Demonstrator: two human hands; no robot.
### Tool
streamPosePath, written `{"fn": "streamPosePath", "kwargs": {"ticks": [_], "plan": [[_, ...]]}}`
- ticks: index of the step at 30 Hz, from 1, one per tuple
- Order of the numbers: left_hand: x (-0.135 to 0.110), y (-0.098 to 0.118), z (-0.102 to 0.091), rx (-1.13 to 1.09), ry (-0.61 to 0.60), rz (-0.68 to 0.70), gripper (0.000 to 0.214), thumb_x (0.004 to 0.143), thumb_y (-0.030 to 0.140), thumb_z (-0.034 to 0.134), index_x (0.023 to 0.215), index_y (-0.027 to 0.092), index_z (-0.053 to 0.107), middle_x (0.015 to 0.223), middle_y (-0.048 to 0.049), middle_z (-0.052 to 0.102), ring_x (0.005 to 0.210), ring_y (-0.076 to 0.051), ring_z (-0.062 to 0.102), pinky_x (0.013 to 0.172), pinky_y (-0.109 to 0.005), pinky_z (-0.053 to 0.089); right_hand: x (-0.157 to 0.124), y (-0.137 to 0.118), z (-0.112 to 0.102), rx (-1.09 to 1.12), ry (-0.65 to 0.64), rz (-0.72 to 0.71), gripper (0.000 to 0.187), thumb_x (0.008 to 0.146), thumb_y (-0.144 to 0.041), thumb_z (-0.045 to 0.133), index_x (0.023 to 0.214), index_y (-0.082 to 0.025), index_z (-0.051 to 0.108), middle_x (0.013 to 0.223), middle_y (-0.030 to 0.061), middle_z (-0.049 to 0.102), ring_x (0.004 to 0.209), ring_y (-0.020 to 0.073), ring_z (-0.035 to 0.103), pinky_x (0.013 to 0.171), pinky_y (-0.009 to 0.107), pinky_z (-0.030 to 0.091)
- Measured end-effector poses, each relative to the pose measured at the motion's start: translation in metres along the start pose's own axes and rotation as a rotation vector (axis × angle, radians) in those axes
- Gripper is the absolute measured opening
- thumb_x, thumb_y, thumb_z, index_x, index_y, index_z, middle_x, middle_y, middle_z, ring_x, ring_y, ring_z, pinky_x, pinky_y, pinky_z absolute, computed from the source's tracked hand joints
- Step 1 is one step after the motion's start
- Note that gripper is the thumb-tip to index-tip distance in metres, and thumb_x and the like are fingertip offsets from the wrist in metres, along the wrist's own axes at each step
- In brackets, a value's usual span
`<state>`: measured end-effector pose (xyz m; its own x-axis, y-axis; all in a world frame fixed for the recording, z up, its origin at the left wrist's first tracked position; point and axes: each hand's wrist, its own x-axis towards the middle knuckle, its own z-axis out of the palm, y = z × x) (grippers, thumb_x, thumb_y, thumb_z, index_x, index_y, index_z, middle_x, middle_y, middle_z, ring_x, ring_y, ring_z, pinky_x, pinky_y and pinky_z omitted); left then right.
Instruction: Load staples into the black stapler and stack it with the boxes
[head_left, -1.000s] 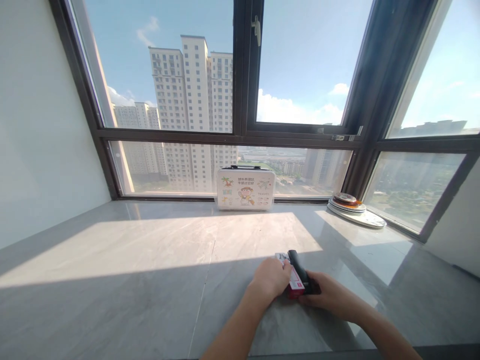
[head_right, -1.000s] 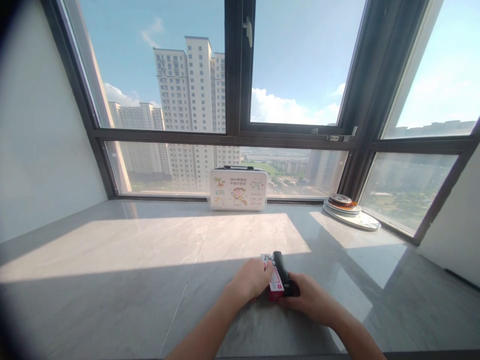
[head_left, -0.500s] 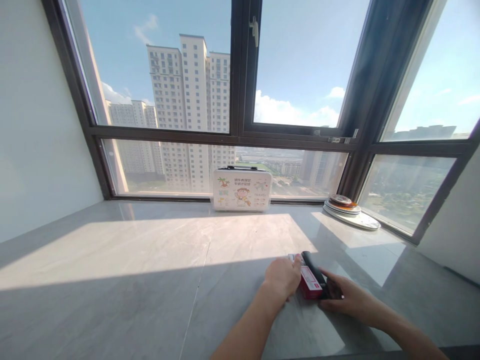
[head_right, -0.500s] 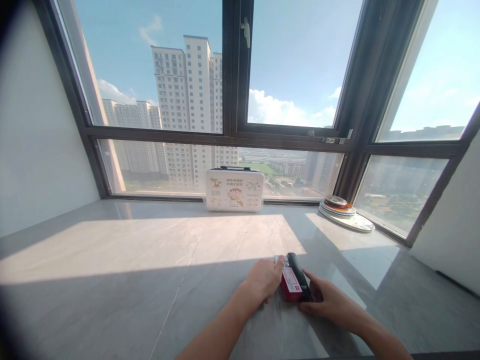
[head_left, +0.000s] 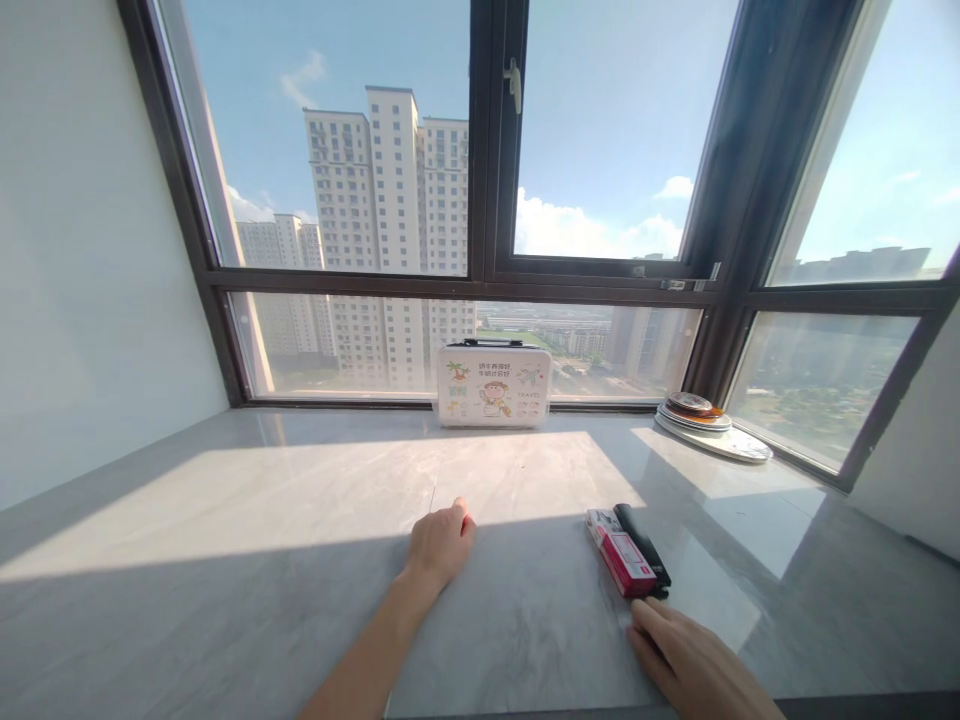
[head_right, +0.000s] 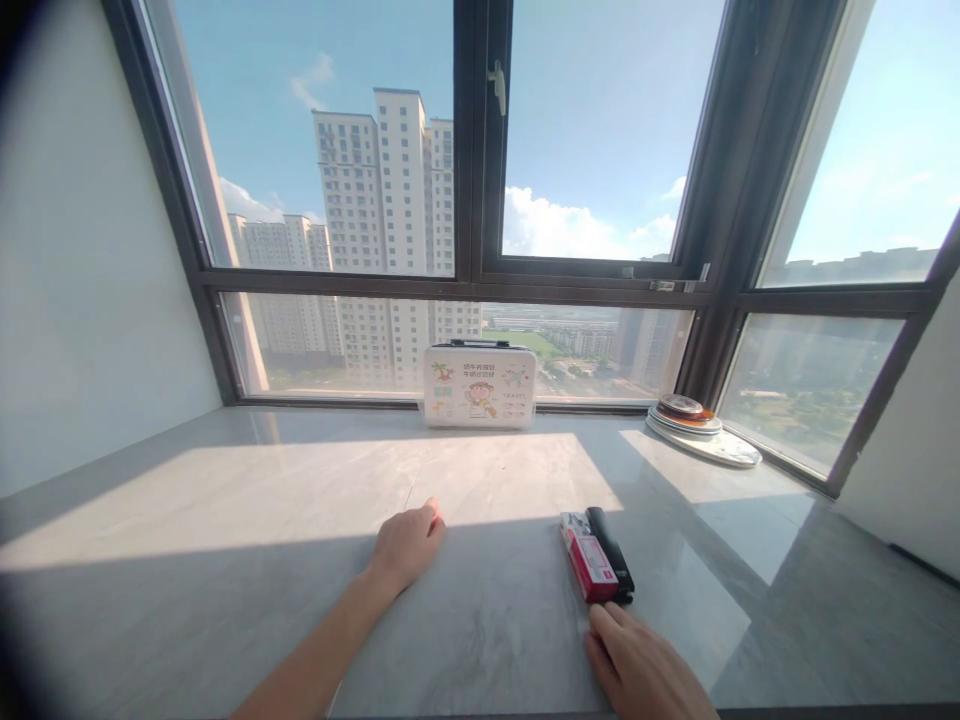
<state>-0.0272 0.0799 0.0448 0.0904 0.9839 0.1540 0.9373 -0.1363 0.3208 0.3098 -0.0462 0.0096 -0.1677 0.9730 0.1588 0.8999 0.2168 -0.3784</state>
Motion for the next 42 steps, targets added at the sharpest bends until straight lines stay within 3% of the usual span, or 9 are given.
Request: {"fn": "streamPosePath", "kwargs": {"ticks": [3,6,9,11,15,19,27,35,42], "plan": [[-0.020,0.004,0.001,0.017,0.056,0.076,0.024,0.101,0.031,0.037,0.103,0.022,0.059,0.099,-0.0065,0.066,0.097,-0.020,0.060,0.089,-0.034,0.042,0.014,-0.049,0.011,-0.014,-0.038,-0.080,0.026,0.099,-0.036,0.040,0.080,-0.024,0.052,0.089,0.0046,0.064,0.082,0.0213,0.061,0.074,0.033,0.039],[-0.038,0.007,0.000,0.030,0.093,0.139,0.025,0.099,0.028,0.036,0.105,0.023,0.059,0.111,-0.0074,0.065,0.108,-0.022,0.056,0.095,-0.034,0.039,0.031,-0.088,0.020,0.026,-0.039,-0.141,0.023,0.099,-0.032,0.043,0.080,-0.023,0.053,0.092,0.0043,0.064,0.089,0.0211,0.059,0.078,0.032,0.040],[-0.054,0.007,0.001,0.040,0.102,0.186,0.033,0.098,0.028,0.037,0.122,0.024,0.058,0.133,-0.0070,0.059,0.125,-0.023,0.049,0.107,-0.038,0.034,0.047,-0.113,0.029,0.060,0.018,-0.128,0.014,0.096,-0.031,0.049,0.092,-0.023,0.060,0.104,0.0048,0.065,0.101,0.0228,0.058,0.087,0.033,0.042],[-0.062,0.005,0.003,0.047,0.091,0.203,0.042,0.098,0.031,0.036,0.136,0.025,0.052,0.148,-0.0064,0.051,0.138,-0.024,0.041,0.115,-0.040,0.029,0.055,-0.121,0.036,0.043,0.070,-0.092,0.021,0.096,-0.033,0.050,0.110,-0.026,0.063,0.124,0.0067,0.063,0.121,0.0267,0.053,0.099,0.038,0.039],[-0.070,0.003,0.010,0.079,0.052,0.203,0.054,0.101,0.040,0.030,0.152,0.026,0.038,0.162,-0.0032,0.033,0.151,-0.025,0.025,0.123,-0.047,0.019,0.062,-0.124,0.046,-0.019,0.036,-0.062,0.050,0.100,-0.045,0.038,0.149,-0.033,0.044,0.160,0.0031,0.037,0.150,0.0312,0.022,0.119,0.054,0.016],[-0.070,0.005,0.011,0.132,0.013,0.187,0.057,0.101,0.046,0.027,0.156,0.029,0.030,0.165,0.0011,0.023,0.153,-0.026,0.018,0.124,-0.052,0.017,0.065,-0.122,0.050,-0.046,-0.027,-0.033,0.058,0.101,-0.050,0.031,0.157,-0.034,0.028,0.165,-0.0028,0.020,0.153,0.0319,0.013,0.121,0.059,0.009],[-0.061,0.006,0.012,0.145,-0.028,0.150,0.057,0.100,0.045,0.033,0.156,0.032,0.029,0.164,0.0040,0.017,0.152,-0.028,0.020,0.124,-0.053,0.019,0.080,-0.119,0.054,-0.113,-0.103,0.013,0.060,0.099,-0.052,0.035,0.156,-0.037,0.024,0.161,-0.0067,0.012,0.151,0.0347,0.013,0.120,0.064,0.013],[-0.066,-0.001,0.022,0.246,0.155,0.249,0.053,0.104,0.039,0.031,0.157,0.034,0.023,0.164,0.0023,0.022,0.151,-0.025,0.026,0.120,-0.052,0.027,0.076,-0.123,0.053,-0.136,-0.066,0.003,0.060,0.101,-0.058,0.025,0.156,-0.035,0.020,0.162,-0.0052,0.010,0.151,0.0345,0.013,0.119,0.065,0.015],[-0.072,0.002,0.024,0.240,0.189,0.247,0.055,0.104,0.039,0.032,0.157,0.032,0.021,0.165,0.0011,0.024,0.151,-0.026,0.024,0.121,-0.052,0.023,0.069,-0.126,0.048,-0.134,-0.043,0.001,0.059,0.102,-0.057,0.026,0.157,-0.037,0.017,0.163,-0.0062,0.010,0.152,0.0320,0.013,0.120,0.063,0.016]]}}
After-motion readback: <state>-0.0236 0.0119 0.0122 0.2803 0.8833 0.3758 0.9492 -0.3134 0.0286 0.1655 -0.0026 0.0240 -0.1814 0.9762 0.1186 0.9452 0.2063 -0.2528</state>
